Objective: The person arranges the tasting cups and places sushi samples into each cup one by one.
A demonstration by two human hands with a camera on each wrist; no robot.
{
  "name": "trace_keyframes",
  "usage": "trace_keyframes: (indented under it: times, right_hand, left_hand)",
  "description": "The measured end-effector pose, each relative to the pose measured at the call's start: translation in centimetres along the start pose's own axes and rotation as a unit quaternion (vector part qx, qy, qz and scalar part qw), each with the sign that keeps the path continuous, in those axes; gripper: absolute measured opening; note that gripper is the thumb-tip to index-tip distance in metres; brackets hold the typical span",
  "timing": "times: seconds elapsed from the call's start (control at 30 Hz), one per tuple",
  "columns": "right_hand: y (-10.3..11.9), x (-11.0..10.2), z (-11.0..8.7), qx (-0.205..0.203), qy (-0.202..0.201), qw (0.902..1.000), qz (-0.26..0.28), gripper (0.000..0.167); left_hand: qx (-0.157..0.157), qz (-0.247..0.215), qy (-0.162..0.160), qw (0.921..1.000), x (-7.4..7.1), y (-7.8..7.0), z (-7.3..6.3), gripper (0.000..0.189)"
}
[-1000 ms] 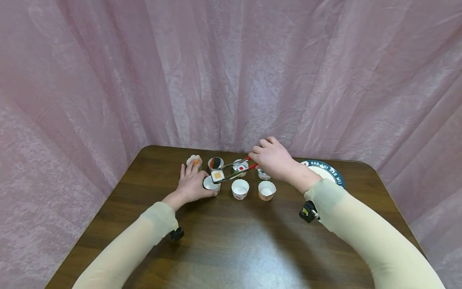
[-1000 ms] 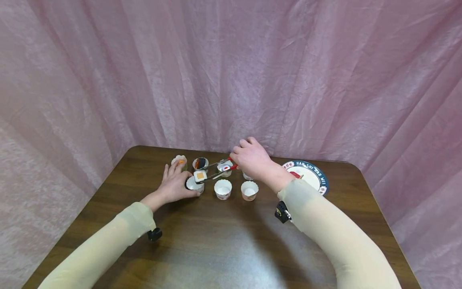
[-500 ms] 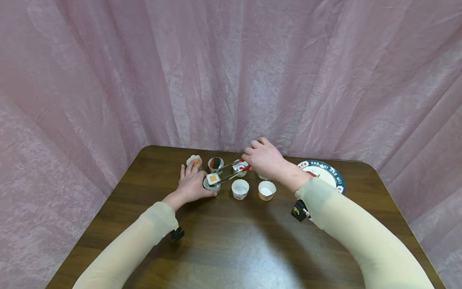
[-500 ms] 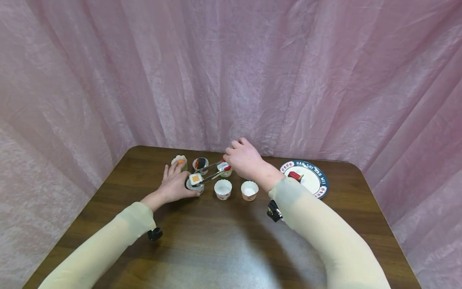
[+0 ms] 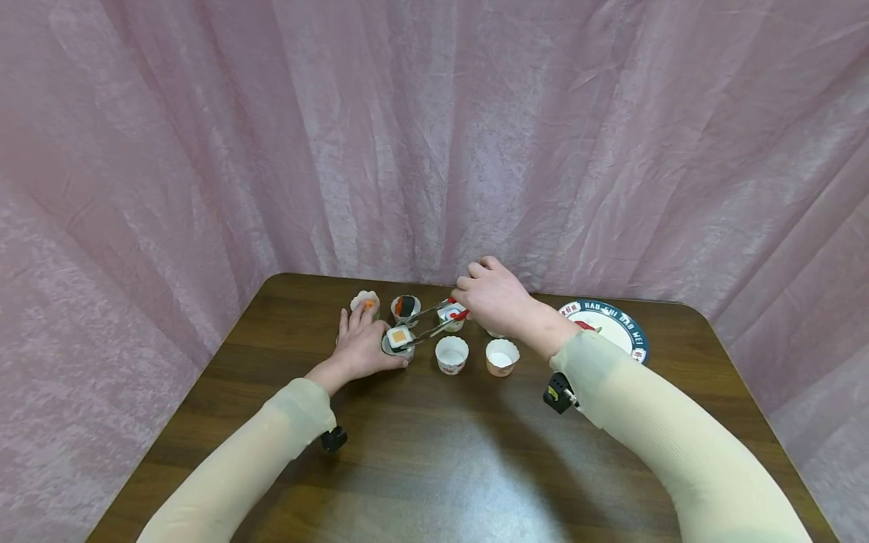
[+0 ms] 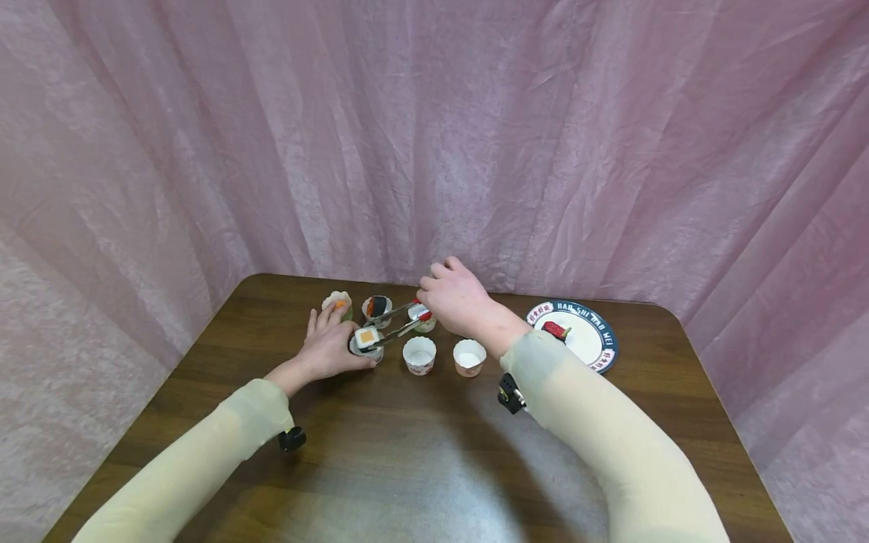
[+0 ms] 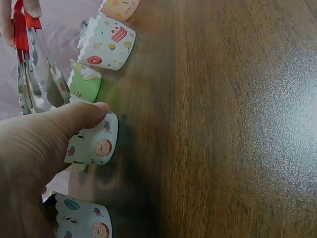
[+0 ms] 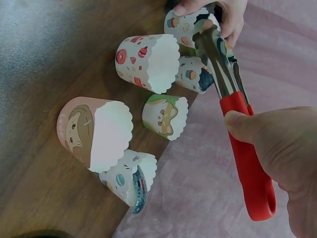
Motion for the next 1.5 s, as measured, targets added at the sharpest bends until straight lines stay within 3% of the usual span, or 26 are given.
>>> trace_keyframes:
  times: [0.47,0.63,1.13,1.3,1.5]
  right_hand:
    - [-0.6,-0.6,-0.8,0.010,-0.005,0.9999,0.001,0.039]
    - [-1.2,-1.0,-1.5,0.022,0.010,0.9997,0.003,0.043]
    - [-2.8,-1.9,-3.8,0.042,-0.006,0.9989,0.018,0.034]
    - [-3.5,-2.3,-5.1,0.056,-0.003,0.9981,0.023,0.040]
    - [-4.8,-2.9,-7.3,0.073,-0.016,0.9970,0.021,0.048]
  left_hand:
    - [0.001,-0.003,0.005,1.0000,0.1,0.1,0.0,0.068]
    - [-0.001,-0.007,0.006,1.0000,0.1,0.2,0.0,0.066]
    - [0.014,-0.015,-0.001,0.9998,0.0,0.5,-0.3,0.064]
    - [0.019,-0.010,-0.002,0.9998,0.2,0.6,-0.4,0.079]
    - [0.034,-0.011,-0.025,0.9990,-1.7,0.4,-1.0,0.096]
Point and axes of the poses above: each hand's wrist, its own z-axis towards the middle knuckle, its own x-axis out of the palm, y = z × x, the point moved 9 cm from there along z, towards the middle knuckle, and after that the axes turned 15 degrees about z, right-handed, at the moved point
